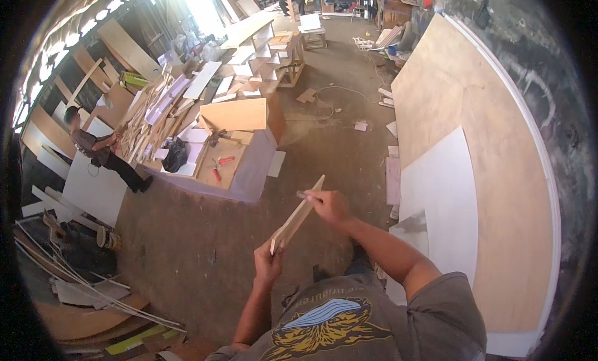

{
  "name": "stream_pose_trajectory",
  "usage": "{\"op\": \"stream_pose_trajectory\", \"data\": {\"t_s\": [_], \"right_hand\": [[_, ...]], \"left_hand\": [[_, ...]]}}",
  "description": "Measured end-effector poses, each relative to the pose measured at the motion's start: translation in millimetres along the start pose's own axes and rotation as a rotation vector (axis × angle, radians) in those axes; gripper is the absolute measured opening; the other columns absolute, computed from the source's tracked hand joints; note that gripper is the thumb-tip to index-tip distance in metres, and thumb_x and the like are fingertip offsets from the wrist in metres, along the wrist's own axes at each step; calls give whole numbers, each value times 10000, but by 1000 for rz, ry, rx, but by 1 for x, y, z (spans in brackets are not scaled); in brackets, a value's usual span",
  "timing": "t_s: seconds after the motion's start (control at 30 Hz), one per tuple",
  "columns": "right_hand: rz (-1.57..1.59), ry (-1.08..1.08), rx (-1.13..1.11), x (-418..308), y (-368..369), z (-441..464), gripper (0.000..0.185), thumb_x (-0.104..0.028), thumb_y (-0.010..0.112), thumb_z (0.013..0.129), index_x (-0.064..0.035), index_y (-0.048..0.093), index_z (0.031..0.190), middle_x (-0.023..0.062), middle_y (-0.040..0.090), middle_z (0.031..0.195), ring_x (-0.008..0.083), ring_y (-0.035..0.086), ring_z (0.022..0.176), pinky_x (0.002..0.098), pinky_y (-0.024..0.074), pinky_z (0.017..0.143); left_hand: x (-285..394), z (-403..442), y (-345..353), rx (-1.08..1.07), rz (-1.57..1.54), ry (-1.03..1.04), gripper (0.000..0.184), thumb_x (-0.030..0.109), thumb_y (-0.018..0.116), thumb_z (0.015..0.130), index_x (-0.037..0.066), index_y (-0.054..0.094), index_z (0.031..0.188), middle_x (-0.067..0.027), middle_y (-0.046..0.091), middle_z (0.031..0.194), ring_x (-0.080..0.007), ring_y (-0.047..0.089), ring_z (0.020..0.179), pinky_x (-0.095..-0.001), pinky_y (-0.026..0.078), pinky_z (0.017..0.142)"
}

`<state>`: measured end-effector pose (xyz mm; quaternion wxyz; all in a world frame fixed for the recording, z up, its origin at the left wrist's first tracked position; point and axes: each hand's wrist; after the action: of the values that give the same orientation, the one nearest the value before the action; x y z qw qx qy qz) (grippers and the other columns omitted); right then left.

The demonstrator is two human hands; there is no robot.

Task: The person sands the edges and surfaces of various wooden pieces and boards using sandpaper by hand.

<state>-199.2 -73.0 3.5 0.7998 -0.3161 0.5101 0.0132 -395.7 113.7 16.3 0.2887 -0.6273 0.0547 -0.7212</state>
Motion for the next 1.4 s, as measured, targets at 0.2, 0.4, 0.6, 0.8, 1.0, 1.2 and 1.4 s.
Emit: {"op": "stream_pose_trajectory", "data": {"t_s": [0.2, 0.4, 0.6, 0.8, 1.0, 1.2, 1.4], "right_hand": [[154, -81, -133, -36, 1, -14, 308, -269, 665, 1052, -109, 780, 1289, 218, 772, 1109, 371, 785, 960, 412, 601, 837], [139, 3, 59, 59, -11, 23, 284, -194, 684, 1047, -49, 775, 1274, 226, 781, 1177, 248, 782, 1007, 370, 574, 867], [-168, 92, 551, 85, -39, 47, 238, -224, 618, 1098, -15, 715, 1155, 108, 693, 903, 205, 647, 860, 382, 518, 803], [291, 242, 532, 105, -30, 56, 231, -255, 539, 1150, -46, 635, 1132, 11, 569, 847, 122, 530, 815, 322, 460, 755], [195, 148, 618, 83, -27, 62, 214, -246, 543, 1151, -53, 632, 1121, -14, 526, 826, 101, 487, 790, 308, 438, 727], [193, 145, 475, 27, -15, 63, 216, -259, 564, 1147, -56, 636, 1146, -6, 536, 825, 102, 491, 785, 306, 448, 713], [107, -74, 504, 14, -4, 70, 203, -225, 604, 1122, -33, 653, 1167, 66, 602, 853, 201, 577, 783, 348, 499, 761]], "left_hand": [[-11, 2, 6, 58, -69, 1, 329, 173, 697, 1058, -11, 720, 1330, -133, 726, 872, -127, 644, 743, -316, 540, 717], [-37, -8, 11, 125, -355, -146, 288, 222, 718, 1065, -42, 748, 1175, -59, 724, 841, -103, 662, 778, -300, 550, 699], [-23, -1, 1, 139, -618, -253, 352, 281, 763, 1046, -42, 741, 1183, -46, 745, 1009, -137, 702, 868, -328, 587, 746], [-51, -9, 5, -23, -519, -244, 614, 515, 728, 1034, -55, 704, 1262, -84, 754, 1079, -193, 725, 973, -404, 605, 861], [-77, -8, 7, -329, -925, -478, 1227, 981, 226, 878, 35, 421, 1634, -194, 564, 1552, -339, 593, 1376, -538, 523, 1087], [-75, 16, 16, -772, -902, -550, 1008, 803, 452, 993, 77, 342, 1683, -165, 598, 1477, -259, 619, 1308, -438, 537, 1039], [-58, 25, 42, -796, -891, -653, 895, 444, 755, 839, 83, 433, 1591, -114, 611, 1297, -236, 641, 1164, -397, 539, 961]]}}
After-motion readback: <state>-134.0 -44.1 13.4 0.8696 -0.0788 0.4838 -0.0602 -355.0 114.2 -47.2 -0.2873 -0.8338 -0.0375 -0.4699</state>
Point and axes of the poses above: each hand's wrist, its own z-axis towards the middle knuckle, its own y-axis out of the palm, x = y × z
